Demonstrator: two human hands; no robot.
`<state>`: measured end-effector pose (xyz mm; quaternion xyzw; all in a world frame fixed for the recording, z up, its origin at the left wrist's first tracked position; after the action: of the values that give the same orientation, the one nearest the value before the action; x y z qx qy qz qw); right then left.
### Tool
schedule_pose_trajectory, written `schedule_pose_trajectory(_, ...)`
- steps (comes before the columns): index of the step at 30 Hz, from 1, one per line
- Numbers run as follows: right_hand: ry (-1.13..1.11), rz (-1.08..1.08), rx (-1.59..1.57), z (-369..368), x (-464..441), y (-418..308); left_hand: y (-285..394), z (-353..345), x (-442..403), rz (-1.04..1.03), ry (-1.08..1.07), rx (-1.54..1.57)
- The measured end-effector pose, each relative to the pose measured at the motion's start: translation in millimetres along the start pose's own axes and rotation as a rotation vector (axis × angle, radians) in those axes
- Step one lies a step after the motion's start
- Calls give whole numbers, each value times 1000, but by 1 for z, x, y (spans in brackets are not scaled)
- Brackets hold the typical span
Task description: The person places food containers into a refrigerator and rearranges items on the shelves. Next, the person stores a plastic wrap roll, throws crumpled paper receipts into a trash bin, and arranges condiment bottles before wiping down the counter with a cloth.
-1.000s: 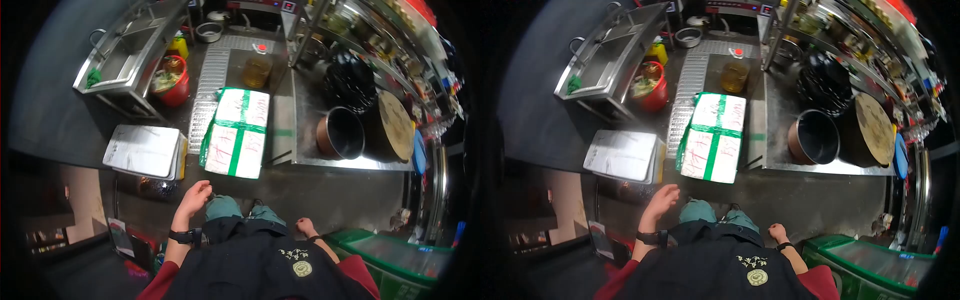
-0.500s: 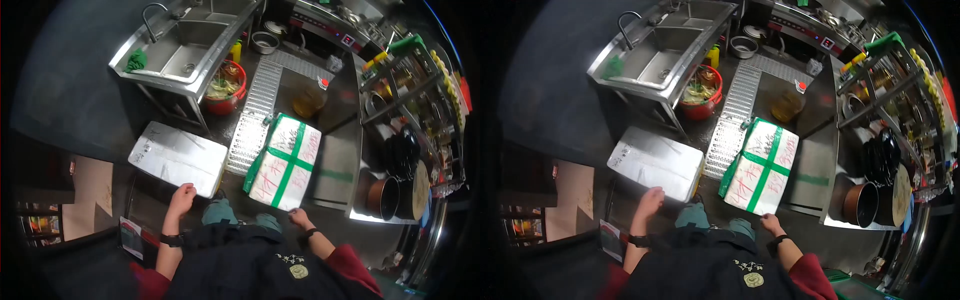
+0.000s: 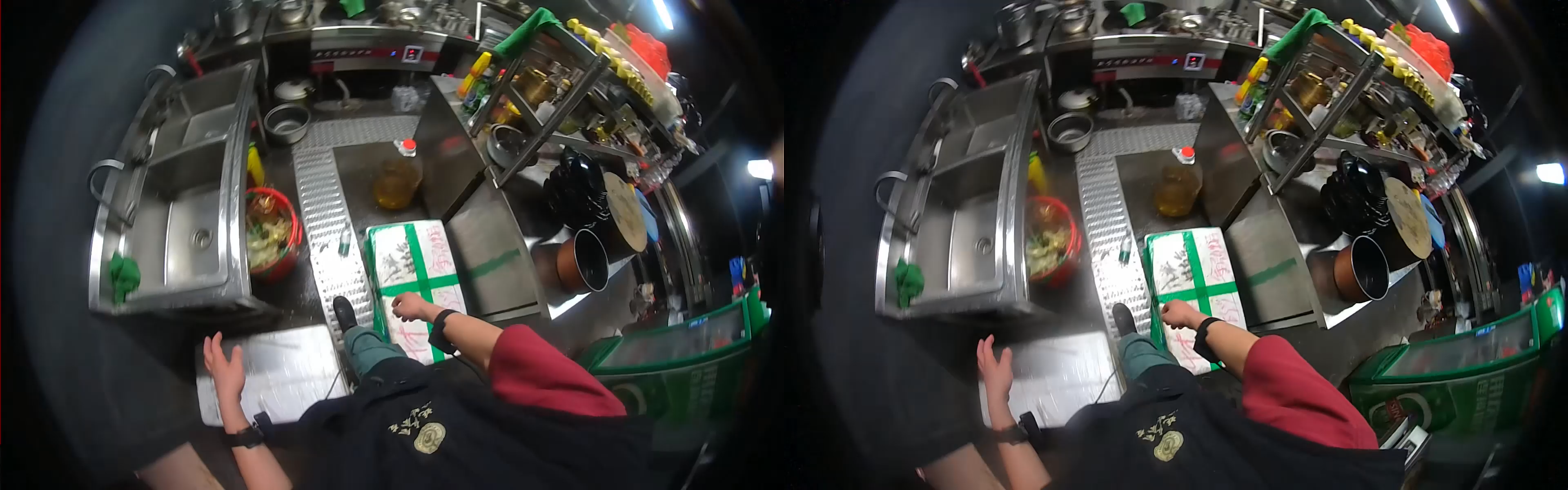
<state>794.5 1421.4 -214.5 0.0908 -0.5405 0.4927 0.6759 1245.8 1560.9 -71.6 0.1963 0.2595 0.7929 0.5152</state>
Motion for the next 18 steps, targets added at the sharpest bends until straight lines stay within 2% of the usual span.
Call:
schedule_pose_trajectory(5, 0, 69, 264, 21, -64, -76, 18, -25, -85, -28, 27, -134)
schedule_pose_trajectory(7, 142, 263, 384, 19, -118, -89, 21, -44, -120, -28, 22, -174)
schedule_pose_trajectory(9, 99, 278, 387, 20, -172, -109, 22, -62, -153, -52, 83, -262)
schedule_pose_trajectory(11, 40, 241, 482, 15, -231, -124, 21, -80, -181, 5, 42, -336)
schedule_pose_trajectory(13, -36, 179, 416, 15, -283, -135, 16, -98, -198, -36, 22, -347)
schedule_pose_trajectory(15, 24, 127, 389, 13, -341, -140, 18, -111, -210, 39, -60, -504)
schedule_pose_trajectory(18, -6, 35, 397, 17, -424, -139, 10, -114, -208, 41, 5, -575)
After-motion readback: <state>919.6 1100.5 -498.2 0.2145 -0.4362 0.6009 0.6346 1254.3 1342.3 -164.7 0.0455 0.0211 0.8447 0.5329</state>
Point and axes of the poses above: each hand's wrist, its own x-axis away from the middle knuckle, its own z-axis out of the back of the hand, y = z × x, the point moved 2 cm from there along -x, towards the middle knuckle, and after that the axes turned 8 degrees about -z, right-handed, at the moved point
